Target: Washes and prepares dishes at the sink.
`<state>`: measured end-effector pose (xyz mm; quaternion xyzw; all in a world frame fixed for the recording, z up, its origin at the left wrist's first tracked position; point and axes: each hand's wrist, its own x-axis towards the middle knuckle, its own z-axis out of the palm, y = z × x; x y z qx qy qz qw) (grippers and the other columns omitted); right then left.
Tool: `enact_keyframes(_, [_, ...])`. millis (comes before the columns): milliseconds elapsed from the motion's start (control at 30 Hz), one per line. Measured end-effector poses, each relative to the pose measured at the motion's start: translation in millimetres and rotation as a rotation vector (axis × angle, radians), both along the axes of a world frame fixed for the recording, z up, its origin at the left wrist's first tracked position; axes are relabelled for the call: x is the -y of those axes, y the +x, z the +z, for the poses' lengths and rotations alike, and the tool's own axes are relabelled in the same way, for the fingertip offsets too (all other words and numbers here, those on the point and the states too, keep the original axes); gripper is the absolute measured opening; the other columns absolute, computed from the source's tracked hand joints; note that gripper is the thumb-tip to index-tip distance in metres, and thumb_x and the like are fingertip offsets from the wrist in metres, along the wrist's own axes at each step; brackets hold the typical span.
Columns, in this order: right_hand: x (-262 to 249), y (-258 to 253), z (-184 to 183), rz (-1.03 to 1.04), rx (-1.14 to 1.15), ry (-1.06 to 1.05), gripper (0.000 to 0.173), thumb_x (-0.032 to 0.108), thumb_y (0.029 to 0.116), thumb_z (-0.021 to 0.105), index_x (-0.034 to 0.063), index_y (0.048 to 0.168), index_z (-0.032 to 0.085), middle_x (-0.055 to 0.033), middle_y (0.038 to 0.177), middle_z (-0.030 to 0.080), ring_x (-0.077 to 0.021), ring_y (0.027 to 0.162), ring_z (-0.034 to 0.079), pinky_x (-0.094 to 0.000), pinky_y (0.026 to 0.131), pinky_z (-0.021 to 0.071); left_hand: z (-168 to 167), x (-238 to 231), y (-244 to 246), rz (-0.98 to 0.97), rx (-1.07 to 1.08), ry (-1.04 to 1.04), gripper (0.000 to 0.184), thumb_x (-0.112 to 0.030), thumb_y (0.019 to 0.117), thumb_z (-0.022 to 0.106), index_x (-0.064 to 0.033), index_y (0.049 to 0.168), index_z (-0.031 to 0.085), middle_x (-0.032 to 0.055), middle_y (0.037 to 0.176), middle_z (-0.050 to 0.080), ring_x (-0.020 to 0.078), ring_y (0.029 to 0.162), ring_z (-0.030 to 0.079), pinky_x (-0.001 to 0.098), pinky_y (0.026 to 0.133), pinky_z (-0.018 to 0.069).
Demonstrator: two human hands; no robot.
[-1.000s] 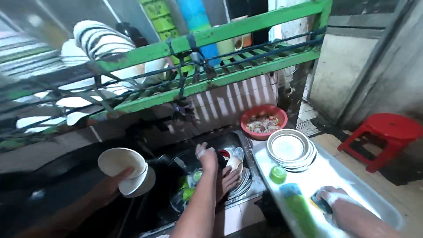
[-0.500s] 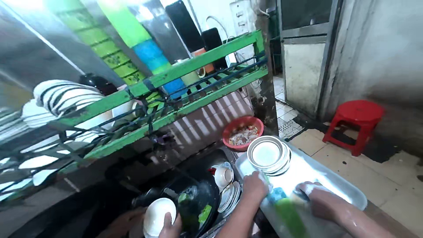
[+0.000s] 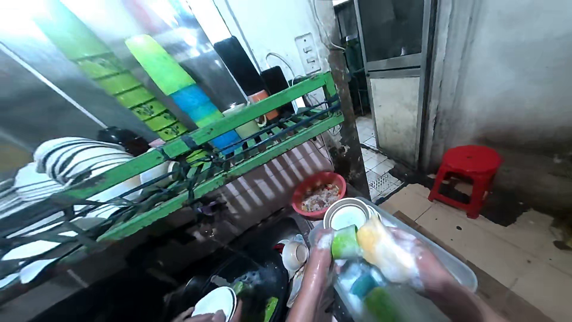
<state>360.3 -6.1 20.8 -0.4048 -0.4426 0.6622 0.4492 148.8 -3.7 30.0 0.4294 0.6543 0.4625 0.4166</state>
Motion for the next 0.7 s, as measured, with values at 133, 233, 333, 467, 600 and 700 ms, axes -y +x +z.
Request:
enact_keyframes(133, [-1.4,-8.0,-5.9,0.189,0.761,0.715,0.031,0.015,0.099,0.052,-0.0002,0.118,0.072,-0.0174,0.123,0.071,-0.028,0.122,0.065,-0.0465,0.107,0.0504,2.2,-10.9,8.0,-0.132,0.037,-0.161,0.039,-0.034,0.1115,0.038,-0.004,0.114,0.062,0.0067,0.078,0.063,0.0121,0.054,0.055,0.0269,0.046,0.047])
enact_keyframes(233, [-8.7,-12.8,-2.9,0.289,0.775,0.57,0.031,0.014,0.1014,0.049,-0.0029,0.119,0.069,-0.0193,0.122,0.069,-0.0298,0.118,0.065,-0.0502,0.104,0.05,11.5,-25.8,10.3,-0.238,-0.163,-0.248,0.046,-0.038,0.1114,0.036,-0.003,0.124,0.063,0.0133,0.099,0.065,0.0187,0.078,0.063,0.036,0.067,0.0538])
enact_keyframes(333, [-9.5,-19.7,13.7,0.121,0.296,0.044,0.025,0.015,0.105,0.052,0.0021,0.122,0.065,-0.0093,0.102,0.068,-0.0143,0.09,0.065,-0.0326,0.081,0.0556,2.4,-33.8,20.1,-0.07,0.132,0.032,0.042,-0.035,0.1088,0.046,-0.0026,0.131,0.061,0.0152,0.114,0.067,0.0221,0.101,0.066,0.0407,0.087,0.0555])
enact_keyframes(467, [-3.8,-36.8,23.0,0.065,0.322,0.101,0.025,0.014,0.1053,0.051,-0.0015,0.122,0.063,-0.0118,0.105,0.067,-0.0161,0.096,0.066,-0.0333,0.085,0.0555,-11.4,-22.6,65.6,0.159,0.708,0.244,0.043,-0.041,0.11,0.036,-0.0105,0.135,0.053,0.0115,0.109,0.068,0.0212,0.095,0.068,0.0416,0.08,0.0586])
enact_keyframes(600, [-12.3,-30.4,0.8,0.32,1.103,0.605,0.033,0.02,0.1009,0.053,-0.0056,0.115,0.069,-0.026,0.119,0.068,-0.0427,0.122,0.061,-0.06,0.107,0.044,-25.4,-12.2,73.5,0.123,0.412,0.13,0.046,-0.04,0.1099,0.041,-0.0081,0.143,0.049,0.0141,0.12,0.064,0.0212,0.105,0.064,0.0405,0.091,0.0549])
enact_keyframes(700, [-25.6,-24.4,-12.7,0.36,1.077,0.623,0.037,0.024,0.1029,0.053,-0.0039,0.123,0.067,-0.0208,0.126,0.068,-0.0334,0.13,0.058,-0.0504,0.121,0.0326,-20.4,-15.0,85.9,0.28,0.514,0.076,0.047,-0.037,0.1052,0.056,-0.0129,0.144,0.045,0.0146,0.116,0.064,0.0238,0.099,0.066,0.0428,0.083,0.0571])
